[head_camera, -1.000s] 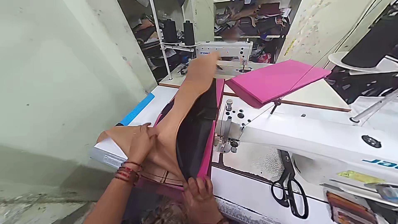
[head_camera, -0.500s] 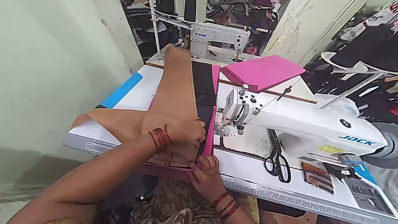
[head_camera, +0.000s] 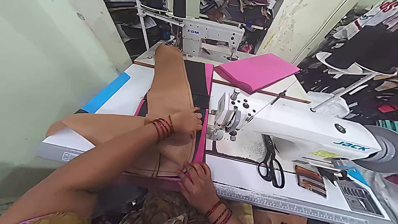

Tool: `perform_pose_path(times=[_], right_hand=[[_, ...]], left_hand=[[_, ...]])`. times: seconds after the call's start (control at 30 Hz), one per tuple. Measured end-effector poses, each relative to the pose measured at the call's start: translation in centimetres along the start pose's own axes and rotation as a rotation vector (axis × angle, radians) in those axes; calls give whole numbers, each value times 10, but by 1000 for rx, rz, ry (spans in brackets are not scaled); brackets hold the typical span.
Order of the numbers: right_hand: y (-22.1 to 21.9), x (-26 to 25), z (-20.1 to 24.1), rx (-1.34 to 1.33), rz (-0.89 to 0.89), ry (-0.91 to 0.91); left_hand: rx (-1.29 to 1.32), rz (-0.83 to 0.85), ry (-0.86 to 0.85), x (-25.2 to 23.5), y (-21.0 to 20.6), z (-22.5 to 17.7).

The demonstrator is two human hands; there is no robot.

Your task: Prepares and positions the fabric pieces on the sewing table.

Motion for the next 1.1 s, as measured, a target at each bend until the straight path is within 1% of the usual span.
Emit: perform_pose_path(times=[0.03,0.13,0.17,0.3,0.37,0.43,0.5,0.57,0.67,0.73,0.8,0.87,0.9,0.93,0.97,1.0,1.03,1.07,1.1], right_hand=[[0,0,0,-7,3,-1],[0,0,-1,-10,12,-6],[0,0,-1,-14,14,-9],[0,-1,-1,-16,12,-4],[1,-1,-2,-33,21,-8],[4,-5,-4,-91,25,-35],[8,-18,-13,-201,9,-89],[9,-33,-27,-244,64,-183],[2,-44,-38,-155,247,-289],[-1,-42,-37,-77,248,-288],[-3,-40,-35,-31,227,-273],[-2,-39,-35,-23,213,-259],[-1,-39,-36,-20,197,-255],[-1,-40,-36,-20,184,-254],[-1,-40,-37,-30,186,-258],[-1,-40,-36,-44,196,-268],[0,-41,-36,-64,207,-282],[1,-42,-36,-87,219,-299],[1,-43,-37,-106,230,-311]], left_hand=[[-32,-17,-18,-2,-1,2],[-109,-187,-129,-9,-5,-1],[-130,-200,-140,-11,-5,-4],[-161,-106,-107,-15,0,-9],[-140,-102,-89,-17,0,-7],[-85,-115,-66,-18,-3,-5],[-41,-181,-67,-18,-4,-1],[-12,-204,-72,-19,-4,-2],[0,-168,-61,-19,-4,-3],[1,-148,-49,-19,-2,1],[13,-79,-1,-16,6,11],[-6,77,138,-8,39,17],[-49,130,207,-4,55,26],[-69,145,262,-4,62,41],[-61,112,294,-6,61,63],[-64,81,302,-12,53,88],[-79,107,310,-19,49,104],[-99,134,294,-28,49,113],[-94,122,258,-37,50,116]])
Point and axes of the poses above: each hand's wrist, its own x-axis away from the middle knuckle, its own y-axis out of the back of the hand, z = x × y, the point moved 3 cm from there along -x, towards the middle knuckle, and after that the axes turned 1 degree about z, right-handed, at the moved point
